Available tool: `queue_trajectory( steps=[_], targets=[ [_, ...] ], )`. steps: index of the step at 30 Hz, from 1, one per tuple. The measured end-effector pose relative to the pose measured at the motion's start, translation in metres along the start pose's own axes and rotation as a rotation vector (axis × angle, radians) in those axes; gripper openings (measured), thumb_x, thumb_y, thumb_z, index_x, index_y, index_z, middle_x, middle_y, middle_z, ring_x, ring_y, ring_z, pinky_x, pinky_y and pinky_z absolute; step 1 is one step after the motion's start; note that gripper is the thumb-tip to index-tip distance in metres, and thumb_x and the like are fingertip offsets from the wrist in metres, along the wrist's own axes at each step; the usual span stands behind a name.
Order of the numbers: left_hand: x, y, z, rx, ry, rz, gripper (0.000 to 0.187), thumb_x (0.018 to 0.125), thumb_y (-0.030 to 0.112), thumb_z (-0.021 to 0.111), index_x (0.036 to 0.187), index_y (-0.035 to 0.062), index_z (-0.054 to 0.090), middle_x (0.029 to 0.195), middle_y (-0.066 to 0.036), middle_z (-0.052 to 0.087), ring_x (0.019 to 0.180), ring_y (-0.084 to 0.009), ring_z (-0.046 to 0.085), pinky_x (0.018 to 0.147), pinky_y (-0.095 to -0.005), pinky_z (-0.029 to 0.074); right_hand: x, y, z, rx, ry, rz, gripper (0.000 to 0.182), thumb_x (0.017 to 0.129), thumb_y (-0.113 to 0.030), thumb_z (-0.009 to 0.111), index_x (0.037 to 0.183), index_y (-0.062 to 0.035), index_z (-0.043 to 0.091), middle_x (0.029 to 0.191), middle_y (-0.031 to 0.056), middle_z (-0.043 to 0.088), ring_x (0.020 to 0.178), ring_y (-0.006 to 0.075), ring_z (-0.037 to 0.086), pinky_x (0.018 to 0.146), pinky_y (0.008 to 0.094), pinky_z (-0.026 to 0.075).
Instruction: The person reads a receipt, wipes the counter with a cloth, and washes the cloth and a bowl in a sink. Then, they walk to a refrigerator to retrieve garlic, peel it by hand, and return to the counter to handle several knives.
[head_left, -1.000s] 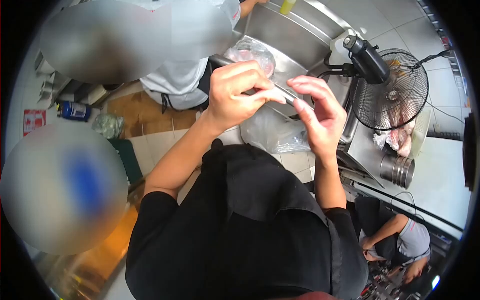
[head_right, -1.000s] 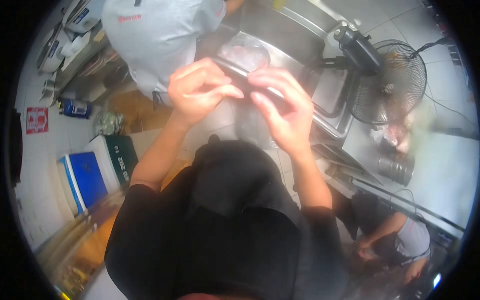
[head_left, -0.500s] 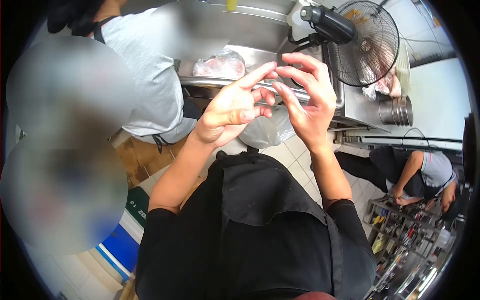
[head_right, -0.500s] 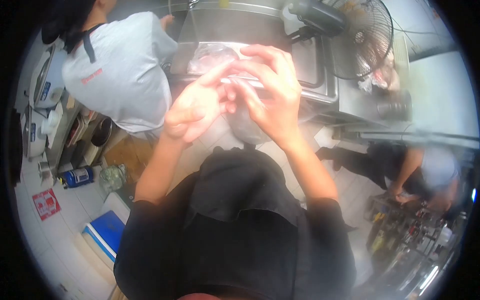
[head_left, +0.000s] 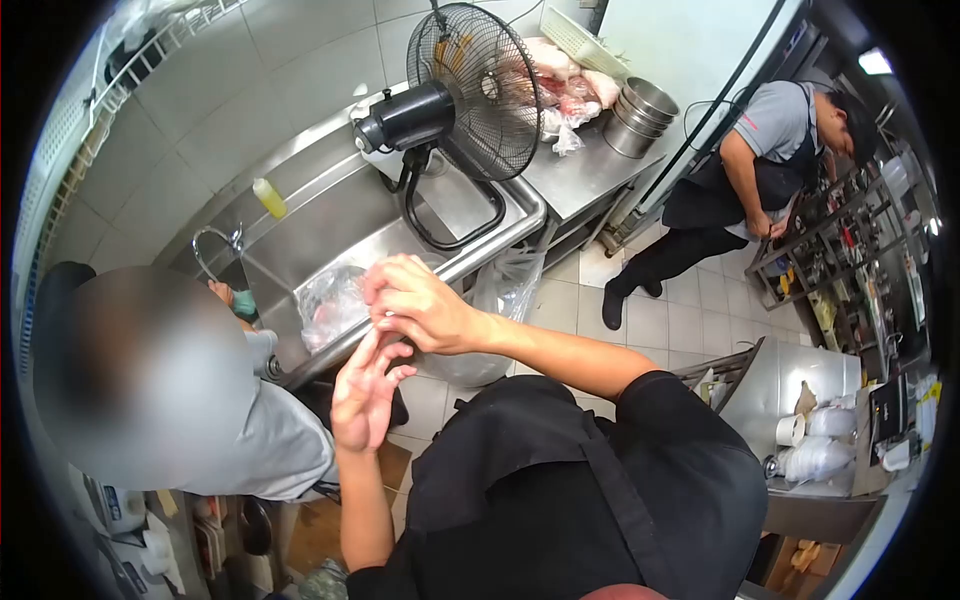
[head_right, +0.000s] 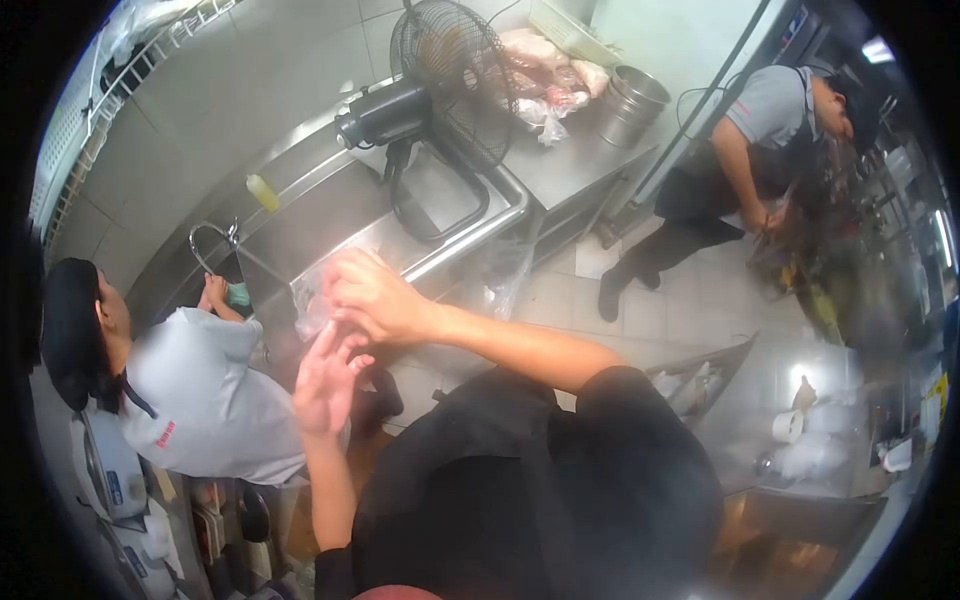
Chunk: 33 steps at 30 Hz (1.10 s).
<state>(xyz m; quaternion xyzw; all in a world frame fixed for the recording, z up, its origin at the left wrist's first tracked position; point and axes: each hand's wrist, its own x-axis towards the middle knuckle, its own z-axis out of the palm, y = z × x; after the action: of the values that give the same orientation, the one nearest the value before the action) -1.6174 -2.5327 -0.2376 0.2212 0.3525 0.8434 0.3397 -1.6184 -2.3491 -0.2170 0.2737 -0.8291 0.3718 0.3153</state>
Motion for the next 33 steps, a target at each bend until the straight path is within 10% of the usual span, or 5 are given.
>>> queue_trajectory(
  steps=[7,11,16,25,33],
  targets=[
    [-0.03,-0.034,-0.051,0.174,0.258,0.154,0.035,0.079,0.024,0.065,0.059,0.0061,0.043,0.058,-0.007,0.047,0.054,-0.0183,0.048,0.056,-0.0274,0.039,-0.19,0.086,0.033,-0.253,-0.176,0.659,0.024,0.084,-0.024,0.054,0.081,-0.0004,0.052,0.084,0.0161,0.051,0.084,0.0343,0.048,0.071,0.0423,0.04],
    [-0.045,-0.048,-0.077,0.417,0.336,0.146,0.014,0.079,0.009,0.06,0.086,-0.0031,0.061,0.088,-0.013,0.059,0.076,-0.0182,0.057,0.066,-0.0271,0.044,-0.349,0.066,0.027,-0.299,-0.696,1.328,0.071,0.078,-0.049,0.06,0.13,-0.0056,0.039,0.134,0.0191,0.038,0.125,0.0311,0.033,0.103,0.0416,0.027],
    [-0.025,-0.024,-0.048,0.299,0.071,-0.058,0.068,0.079,0.004,0.061,0.137,0.0003,0.025,0.126,-0.016,0.043,0.097,-0.0195,0.055,0.079,-0.0257,0.043,-0.338,0.092,0.002,0.47,-1.026,1.655,0.068,0.082,-0.055,0.051,0.128,-0.0053,0.043,0.125,0.0089,0.049,0.113,0.0209,0.046,0.094,0.0433,0.037],
    [0.103,0.079,0.03,0.683,-0.218,0.201,0.073,0.077,0.01,0.064,0.138,0.0031,0.024,0.136,-0.013,0.036,0.115,-0.0224,0.046,0.094,-0.0327,0.039,0.064,0.114,-0.231,-0.029,-0.171,0.217,0.033,0.082,-0.022,0.063,0.109,-0.0042,0.057,0.102,0.0044,0.06,0.099,0.0133,0.054,0.087,0.0305,0.044],
    [0.373,0.161,0.138,0.938,-0.088,0.531,0.089,0.071,0.024,0.072,0.135,-0.0087,0.019,0.14,-0.018,0.028,0.129,-0.0279,0.029,0.102,-0.0367,0.029,0.275,0.249,-0.373,-0.07,0.38,0.196,0.046,0.082,-0.025,0.061,0.119,-0.0011,0.05,0.097,0.0069,0.059,0.087,0.0124,0.055,0.076,0.0265,0.045]
  ],
)
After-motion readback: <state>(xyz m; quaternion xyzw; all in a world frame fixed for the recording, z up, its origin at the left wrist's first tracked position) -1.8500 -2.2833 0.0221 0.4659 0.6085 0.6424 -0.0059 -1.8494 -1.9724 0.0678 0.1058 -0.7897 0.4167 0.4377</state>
